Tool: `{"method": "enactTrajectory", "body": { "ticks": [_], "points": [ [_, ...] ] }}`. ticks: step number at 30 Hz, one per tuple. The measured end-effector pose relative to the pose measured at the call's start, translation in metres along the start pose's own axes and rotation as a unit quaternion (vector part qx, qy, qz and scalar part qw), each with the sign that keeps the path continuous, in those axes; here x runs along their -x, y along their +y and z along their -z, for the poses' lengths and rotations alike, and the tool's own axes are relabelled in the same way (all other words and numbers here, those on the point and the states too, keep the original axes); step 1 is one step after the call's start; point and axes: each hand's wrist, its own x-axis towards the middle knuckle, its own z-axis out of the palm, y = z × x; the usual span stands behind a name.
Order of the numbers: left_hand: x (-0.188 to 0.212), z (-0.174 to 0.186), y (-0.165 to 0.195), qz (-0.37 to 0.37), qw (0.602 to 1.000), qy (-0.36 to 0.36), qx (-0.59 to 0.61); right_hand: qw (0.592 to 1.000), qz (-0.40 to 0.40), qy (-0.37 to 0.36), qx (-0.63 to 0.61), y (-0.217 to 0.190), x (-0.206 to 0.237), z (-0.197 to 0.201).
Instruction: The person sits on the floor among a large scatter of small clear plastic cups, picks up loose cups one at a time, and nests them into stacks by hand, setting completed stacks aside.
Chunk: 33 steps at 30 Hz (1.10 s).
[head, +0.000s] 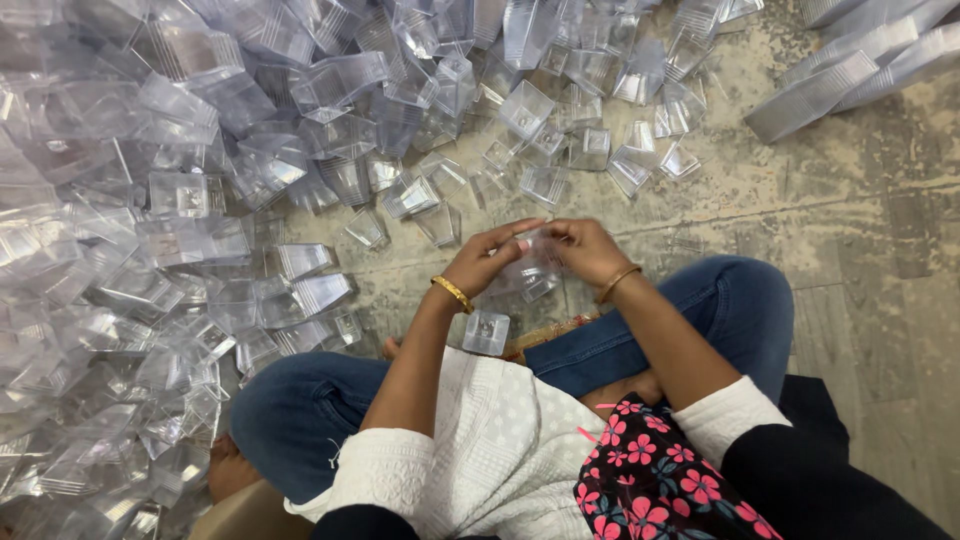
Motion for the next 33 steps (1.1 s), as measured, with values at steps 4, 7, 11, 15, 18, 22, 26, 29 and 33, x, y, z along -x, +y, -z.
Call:
{"method": "enactTrajectory", "body": {
  "ticks": [4, 7, 11, 15, 18, 22, 26, 29, 33],
  "points": [
    [-0.001, 0.008, -0.004, 0.011, 0.997, 0.078, 0.023, 0.899, 0.16, 0.334, 0.234, -0.001, -0.024, 0.068],
    [-0.004, 0.012, -0.007, -0.015, 0.993, 0.107, 0.041, 0.666, 0.263, 0.492, 0.495, 0.001, -0.03, 0.126],
    [-0.004, 0.014, -0.008, 0.003, 0.99, 0.134, 0.04, 0.884, 0.108, 0.413, 0.19, 0.005, -0.02, 0.141],
    [-0.005, 0.014, -0.009, 0.02, 0.989, 0.146, 0.028, 0.948, 0.189, 0.25, -0.053, -0.005, 0.003, 0.071],
    [-0.005, 0.011, -0.012, -0.018, 0.993, 0.108, 0.042, 0.986, 0.105, 0.013, -0.126, -0.007, 0.025, 0.01],
    [-0.001, 0.006, -0.011, 0.028, 0.995, 0.098, 0.014, 0.985, 0.05, -0.056, -0.157, -0.014, 0.037, -0.012],
    [-0.003, 0.004, -0.001, 0.01, 0.999, 0.046, -0.01, 0.984, 0.003, -0.054, -0.17, -0.015, 0.042, -0.003],
    [-0.002, 0.005, 0.003, 0.025, 0.998, 0.018, -0.06, 0.98, -0.015, -0.057, -0.19, -0.009, 0.041, 0.0],
    [-0.002, 0.009, -0.007, -0.022, 0.992, 0.115, -0.053, 0.985, -0.018, 0.168, -0.017, -0.005, 0.011, -0.004]
  ]
}}
